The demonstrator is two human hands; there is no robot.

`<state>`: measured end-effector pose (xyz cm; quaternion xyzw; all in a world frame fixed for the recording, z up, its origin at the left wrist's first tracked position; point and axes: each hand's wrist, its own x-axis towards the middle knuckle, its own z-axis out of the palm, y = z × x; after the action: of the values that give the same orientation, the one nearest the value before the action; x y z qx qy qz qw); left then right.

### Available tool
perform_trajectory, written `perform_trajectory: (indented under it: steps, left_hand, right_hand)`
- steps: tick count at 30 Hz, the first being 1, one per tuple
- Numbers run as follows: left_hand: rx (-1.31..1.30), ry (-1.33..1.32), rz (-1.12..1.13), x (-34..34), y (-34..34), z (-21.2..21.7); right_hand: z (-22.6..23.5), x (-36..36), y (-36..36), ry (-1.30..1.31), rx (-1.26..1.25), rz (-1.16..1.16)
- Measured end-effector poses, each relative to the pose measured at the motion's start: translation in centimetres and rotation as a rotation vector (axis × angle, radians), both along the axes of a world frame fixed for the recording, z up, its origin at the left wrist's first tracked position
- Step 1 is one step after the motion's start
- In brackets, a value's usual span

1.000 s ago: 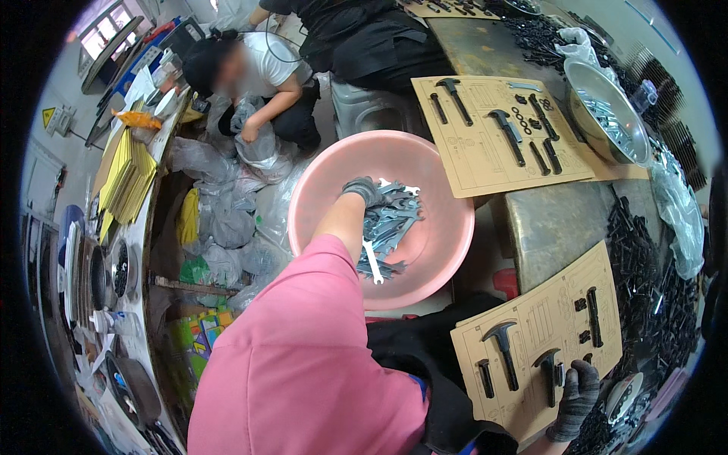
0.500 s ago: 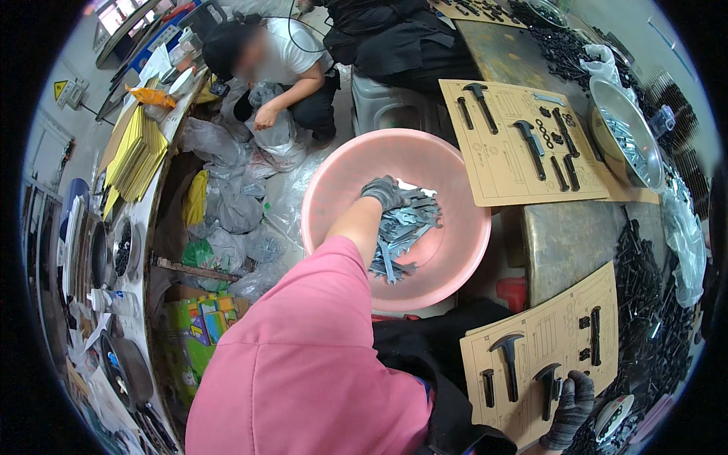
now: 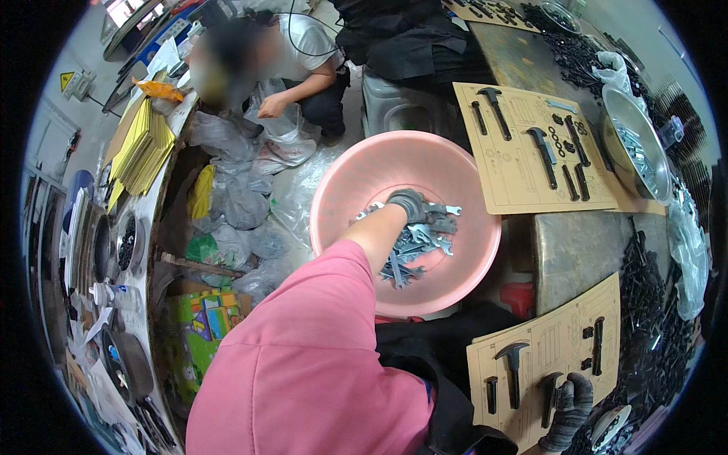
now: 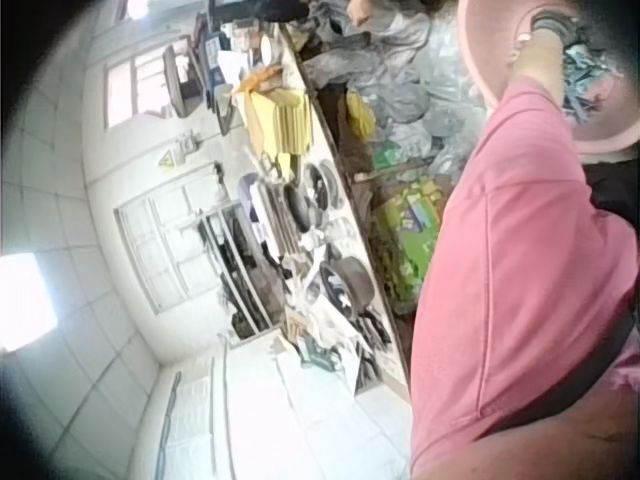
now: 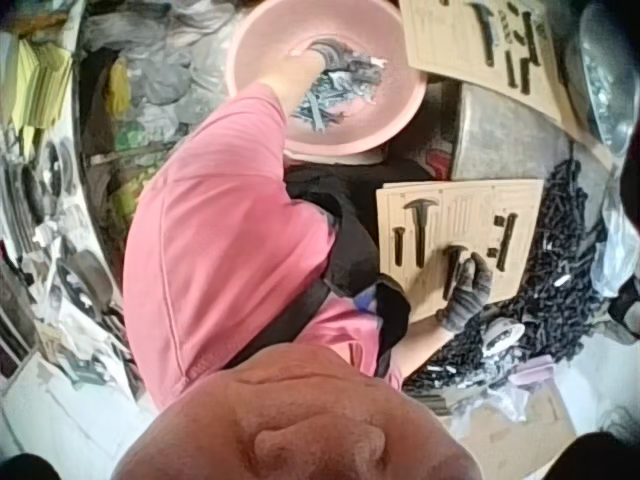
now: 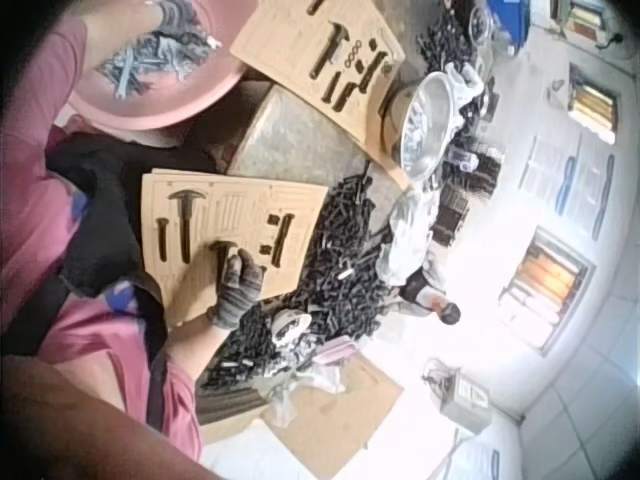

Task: The person assembles a hammer tool kit by placing hammers, wrenches, and small black plastic parts onto a cardboard insert. They repeatedly pick up items from a pink basin and a pile on the table, arrange them on the insert, and then move the completed insert aside to start a new one.

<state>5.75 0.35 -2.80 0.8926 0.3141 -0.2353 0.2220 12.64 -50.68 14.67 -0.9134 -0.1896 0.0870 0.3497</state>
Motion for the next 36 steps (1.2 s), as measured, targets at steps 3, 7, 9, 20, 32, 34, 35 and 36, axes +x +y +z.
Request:
perform_trajectory:
  steps: [3, 7, 9, 20, 32, 34, 35, 36]
  left_hand:
    - [0.074, 0.032, -0.075, 1.0, -2.1, 0.4]
    - [0.153, -0.016, -0.270, 0.8, -3.9, 0.9]
    - [0.144, -0.015, -0.294, 0.8, -4.7, 1.4]
    - [0.229, -0.175, -0.470, -1.2, -7.6, -1.2]
    - [0.092, -0.306, -0.090, -3.1, -7.3, 3.5]
    - [0.169, -0.215, -0.306, -2.6, -7.9, 4.6]
    - [0.207, -0.167, -0.413, -2.3, -8.4, 5.2]
    - [0.238, -0.028, -0.216, -1.9, -9.9, 6.6]
  right_hand:
    - [0.2, -0.1, 0.6, 0.023, 0.035, 0.013]
    - [0.9, -0.1, 1.2, 0.008, 0.028, 0.029]
    - [1.0, -0.1, 1.1, -0.020, 0.013, 0.042]
    - [2.2, -1.3, 0.5, -0.135, 0.053, 0.084]
    - [3.2, -6.2, -2.9, -0.177, 0.180, -0.042]
    - [2.5, -6.6, -4.2, -0.197, 0.187, -0.048]
    - [2.4, -6.8, -4.6, -0.206, 0.191, -0.050]
    - [2.3, -7.1, -4.8, -0.171, 0.199, -0.076]
